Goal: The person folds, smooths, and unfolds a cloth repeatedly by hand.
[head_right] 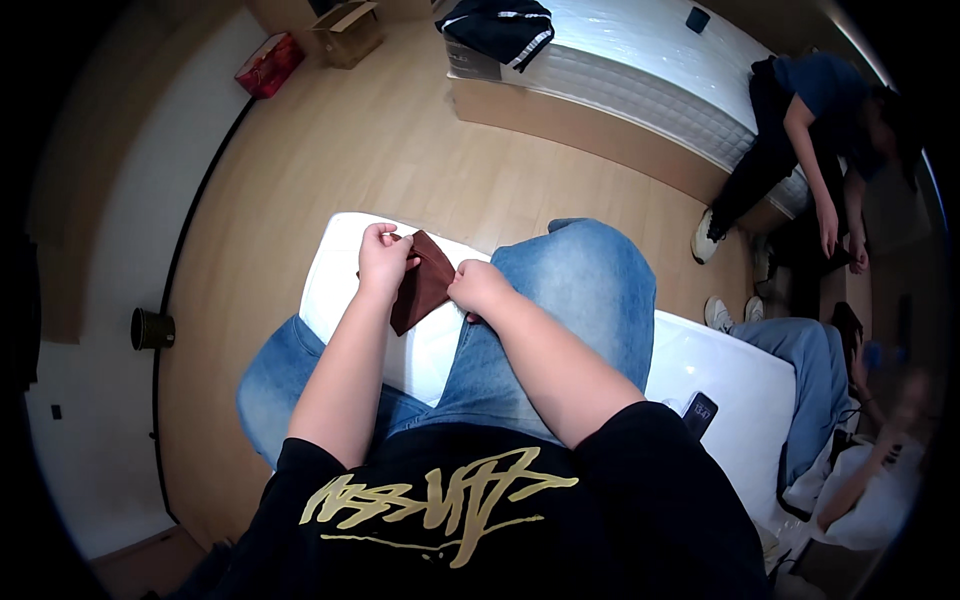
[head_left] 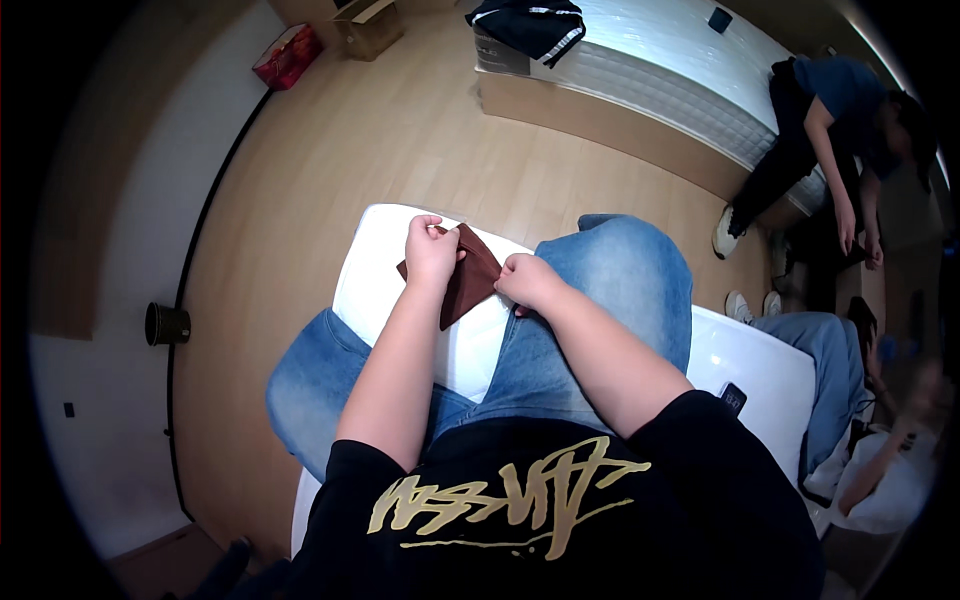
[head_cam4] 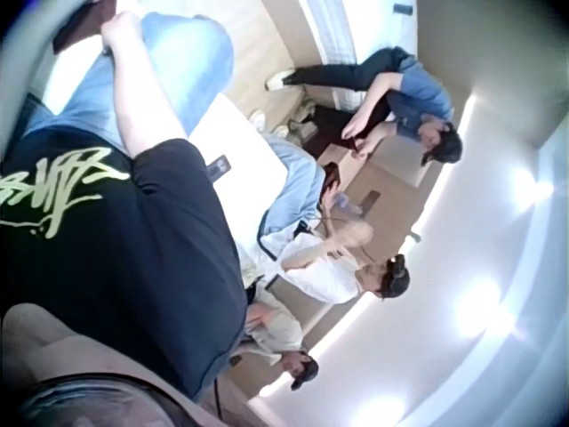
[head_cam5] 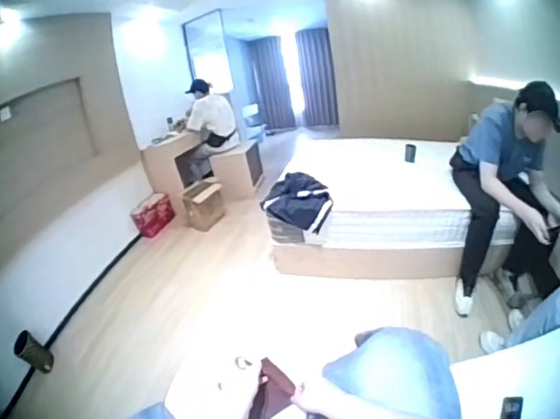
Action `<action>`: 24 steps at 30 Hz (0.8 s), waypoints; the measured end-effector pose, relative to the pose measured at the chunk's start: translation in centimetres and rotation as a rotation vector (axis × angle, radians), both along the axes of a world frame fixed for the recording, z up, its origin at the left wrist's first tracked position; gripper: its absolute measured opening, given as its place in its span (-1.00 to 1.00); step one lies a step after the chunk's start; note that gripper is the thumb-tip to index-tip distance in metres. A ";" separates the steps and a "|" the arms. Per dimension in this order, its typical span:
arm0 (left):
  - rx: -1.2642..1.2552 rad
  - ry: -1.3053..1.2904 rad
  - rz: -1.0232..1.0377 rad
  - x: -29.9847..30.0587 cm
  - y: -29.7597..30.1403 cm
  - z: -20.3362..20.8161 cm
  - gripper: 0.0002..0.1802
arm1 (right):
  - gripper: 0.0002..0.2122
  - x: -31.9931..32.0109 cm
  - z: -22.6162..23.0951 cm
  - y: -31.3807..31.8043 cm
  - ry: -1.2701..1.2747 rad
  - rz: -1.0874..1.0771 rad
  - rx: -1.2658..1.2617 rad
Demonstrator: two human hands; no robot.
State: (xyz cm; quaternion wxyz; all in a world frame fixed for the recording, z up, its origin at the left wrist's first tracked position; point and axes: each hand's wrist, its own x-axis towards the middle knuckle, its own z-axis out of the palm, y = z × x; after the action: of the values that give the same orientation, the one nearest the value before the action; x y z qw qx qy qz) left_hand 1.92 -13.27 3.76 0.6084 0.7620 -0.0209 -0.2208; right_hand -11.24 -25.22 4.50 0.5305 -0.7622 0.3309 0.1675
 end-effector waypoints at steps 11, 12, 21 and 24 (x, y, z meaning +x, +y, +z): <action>0.071 -0.021 -0.073 0.1 -1.4 -1.7 -0.66 | -0.82 0.4 -2.2 -1.2 0.017 0.246 -0.411; 0.126 -0.064 -0.102 0.3 -1.1 -2.3 -0.65 | -0.78 0.5 -1.8 -1.0 0.077 0.260 -0.401; 0.356 -0.962 -0.433 -3.1 0.7 -2.7 -0.71 | -0.74 1.0 -0.9 -1.3 0.174 0.309 -0.410; 0.611 -0.991 -0.460 -4.8 1.9 -2.9 -0.53 | -0.73 1.3 0.1 -1.0 0.191 0.318 -0.395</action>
State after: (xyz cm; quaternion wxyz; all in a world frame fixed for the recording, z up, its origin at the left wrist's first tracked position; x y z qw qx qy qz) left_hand -2.86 -11.32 0.90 0.2179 0.8894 -0.4001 0.0375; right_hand -9.97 -26.27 4.59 0.3050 -0.8741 0.2816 0.2521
